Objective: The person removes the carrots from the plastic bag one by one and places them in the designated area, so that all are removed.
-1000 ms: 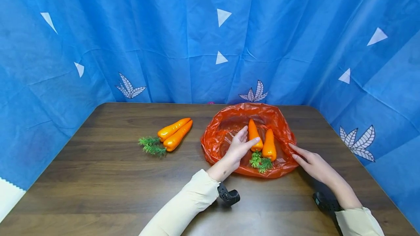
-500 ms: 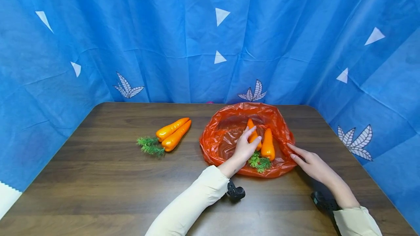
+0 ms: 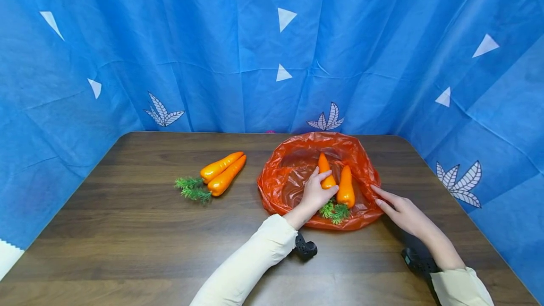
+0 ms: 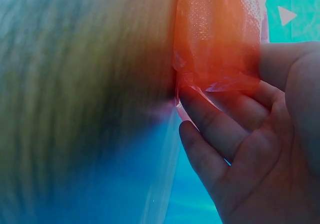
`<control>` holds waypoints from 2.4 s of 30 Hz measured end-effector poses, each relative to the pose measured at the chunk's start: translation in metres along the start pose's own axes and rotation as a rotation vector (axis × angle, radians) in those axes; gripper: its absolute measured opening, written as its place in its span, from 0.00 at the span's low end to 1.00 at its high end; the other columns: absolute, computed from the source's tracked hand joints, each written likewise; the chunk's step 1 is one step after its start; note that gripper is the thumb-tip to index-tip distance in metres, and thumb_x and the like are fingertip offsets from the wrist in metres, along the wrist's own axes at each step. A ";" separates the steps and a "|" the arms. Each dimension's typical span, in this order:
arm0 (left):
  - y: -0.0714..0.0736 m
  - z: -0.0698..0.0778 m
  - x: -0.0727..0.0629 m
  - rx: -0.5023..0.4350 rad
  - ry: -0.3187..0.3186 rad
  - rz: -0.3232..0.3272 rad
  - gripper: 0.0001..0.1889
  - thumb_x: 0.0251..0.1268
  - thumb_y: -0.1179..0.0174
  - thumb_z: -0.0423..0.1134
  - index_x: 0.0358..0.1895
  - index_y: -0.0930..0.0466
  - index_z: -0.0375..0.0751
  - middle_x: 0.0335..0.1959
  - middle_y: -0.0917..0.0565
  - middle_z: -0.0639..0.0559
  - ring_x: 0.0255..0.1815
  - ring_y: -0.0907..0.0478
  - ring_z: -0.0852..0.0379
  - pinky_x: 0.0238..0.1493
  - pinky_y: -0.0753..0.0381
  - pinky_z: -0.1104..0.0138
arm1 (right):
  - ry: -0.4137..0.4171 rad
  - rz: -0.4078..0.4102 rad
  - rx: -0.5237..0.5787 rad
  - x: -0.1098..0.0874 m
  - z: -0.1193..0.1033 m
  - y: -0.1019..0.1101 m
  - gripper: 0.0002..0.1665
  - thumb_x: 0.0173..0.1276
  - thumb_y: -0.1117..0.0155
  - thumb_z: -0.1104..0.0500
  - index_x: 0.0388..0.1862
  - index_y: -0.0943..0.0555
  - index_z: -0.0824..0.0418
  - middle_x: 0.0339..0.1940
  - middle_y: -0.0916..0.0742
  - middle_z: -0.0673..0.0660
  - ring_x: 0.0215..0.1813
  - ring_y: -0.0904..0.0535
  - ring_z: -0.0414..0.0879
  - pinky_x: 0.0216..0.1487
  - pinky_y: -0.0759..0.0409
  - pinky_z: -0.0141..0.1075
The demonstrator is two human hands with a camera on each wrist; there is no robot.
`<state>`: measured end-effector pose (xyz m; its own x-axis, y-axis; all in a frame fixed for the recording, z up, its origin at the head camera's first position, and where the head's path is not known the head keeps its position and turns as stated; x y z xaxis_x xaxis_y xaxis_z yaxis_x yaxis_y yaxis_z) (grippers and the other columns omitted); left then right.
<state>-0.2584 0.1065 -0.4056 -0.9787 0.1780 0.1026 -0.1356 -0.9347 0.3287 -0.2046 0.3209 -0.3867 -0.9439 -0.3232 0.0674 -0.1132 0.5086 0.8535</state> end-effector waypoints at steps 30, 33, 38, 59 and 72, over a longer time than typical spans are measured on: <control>0.033 -0.009 -0.007 0.093 -0.013 -0.059 0.28 0.52 0.30 0.37 0.58 0.24 0.34 0.49 0.20 0.47 0.42 0.24 0.56 0.44 0.23 0.69 | -0.002 -0.005 -0.006 -0.002 -0.001 -0.001 0.30 0.74 0.49 0.54 0.68 0.37 0.71 0.60 0.28 0.75 0.58 0.31 0.69 0.53 0.32 0.60; 0.038 -0.010 -0.009 0.114 -0.016 -0.058 0.27 0.52 0.30 0.37 0.57 0.24 0.34 0.49 0.20 0.47 0.42 0.24 0.55 0.48 0.25 0.66 | 0.004 -0.009 -0.004 -0.002 -0.001 -0.002 0.30 0.73 0.49 0.54 0.68 0.37 0.70 0.60 0.28 0.75 0.58 0.31 0.68 0.53 0.32 0.60; 0.045 -0.011 -0.013 0.119 -0.030 -0.064 0.26 0.52 0.30 0.36 0.57 0.23 0.34 0.48 0.20 0.46 0.41 0.26 0.54 0.45 0.25 0.66 | 0.008 -0.007 -0.003 -0.001 -0.001 -0.001 0.30 0.73 0.49 0.54 0.68 0.37 0.70 0.60 0.28 0.75 0.58 0.31 0.69 0.53 0.33 0.60; 0.075 -0.015 -0.016 0.118 0.022 -0.100 0.26 0.54 0.32 0.36 0.58 0.24 0.33 0.51 0.21 0.45 0.44 0.25 0.53 0.48 0.24 0.64 | 0.000 -0.015 -0.001 0.001 -0.002 -0.001 0.30 0.74 0.50 0.54 0.68 0.37 0.70 0.60 0.28 0.74 0.58 0.31 0.69 0.53 0.33 0.60; 0.083 -0.013 -0.025 0.117 0.049 -0.115 0.25 0.56 0.33 0.37 0.58 0.25 0.33 0.51 0.21 0.46 0.43 0.25 0.53 0.48 0.24 0.63 | -0.013 -0.026 0.007 -0.001 -0.001 -0.002 0.30 0.74 0.50 0.54 0.68 0.38 0.69 0.60 0.28 0.74 0.58 0.32 0.69 0.53 0.33 0.60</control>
<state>-0.2473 0.0203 -0.3932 -0.9646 0.2634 0.0129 -0.2307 -0.8665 0.4426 -0.2029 0.3194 -0.3885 -0.9446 -0.3259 0.0384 -0.1398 0.5054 0.8515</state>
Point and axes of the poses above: each hand's wrist, its own x-axis towards the middle knuckle, its own y-axis out of the back of the hand, z = x × y, the point moved 5 cm from there along x, towards the middle knuckle
